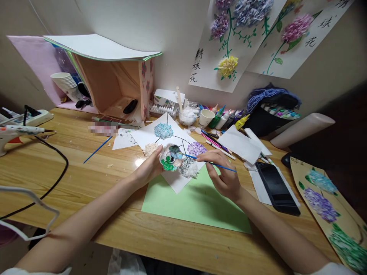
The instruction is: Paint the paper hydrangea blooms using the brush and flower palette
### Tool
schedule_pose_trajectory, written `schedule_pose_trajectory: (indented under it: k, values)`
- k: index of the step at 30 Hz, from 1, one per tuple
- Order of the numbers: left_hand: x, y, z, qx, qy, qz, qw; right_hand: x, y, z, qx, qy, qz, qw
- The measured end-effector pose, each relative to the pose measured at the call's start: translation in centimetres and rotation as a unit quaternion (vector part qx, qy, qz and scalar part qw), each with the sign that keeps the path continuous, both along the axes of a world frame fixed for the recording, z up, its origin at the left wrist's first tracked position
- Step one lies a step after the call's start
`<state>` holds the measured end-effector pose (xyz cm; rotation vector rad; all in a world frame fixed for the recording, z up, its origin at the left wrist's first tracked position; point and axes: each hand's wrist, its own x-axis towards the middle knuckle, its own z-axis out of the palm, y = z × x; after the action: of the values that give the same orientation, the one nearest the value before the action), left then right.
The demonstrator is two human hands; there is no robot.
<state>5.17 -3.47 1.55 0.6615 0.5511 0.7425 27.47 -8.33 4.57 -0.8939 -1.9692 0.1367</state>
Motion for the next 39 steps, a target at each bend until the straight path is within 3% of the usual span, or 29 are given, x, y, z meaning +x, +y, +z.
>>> schedule_pose_trajectory:
  k: [7,15,22,39]
  values:
    - [-0.1,0.1,0.9,0.016,0.029,0.026,0.999,0.7,-0.3,0.0,0.022,0.136,-0.073,0.988]
    - [-0.4,0.5,1.0,0.029,0.041,0.072,0.996,-0.2,-0.4,-0.5,0.056,-0.049,0.042,0.996]
    - [-0.3,0.4,1.3,0.016,0.052,0.072,0.996,-0.4,-0.1,-1.4,0.061,-0.048,0.053,0.996]
    - [-0.3,0.5,1.3,0.033,0.030,0.046,0.998,-0.5,-0.1,-1.5,0.072,-0.069,0.057,0.993]
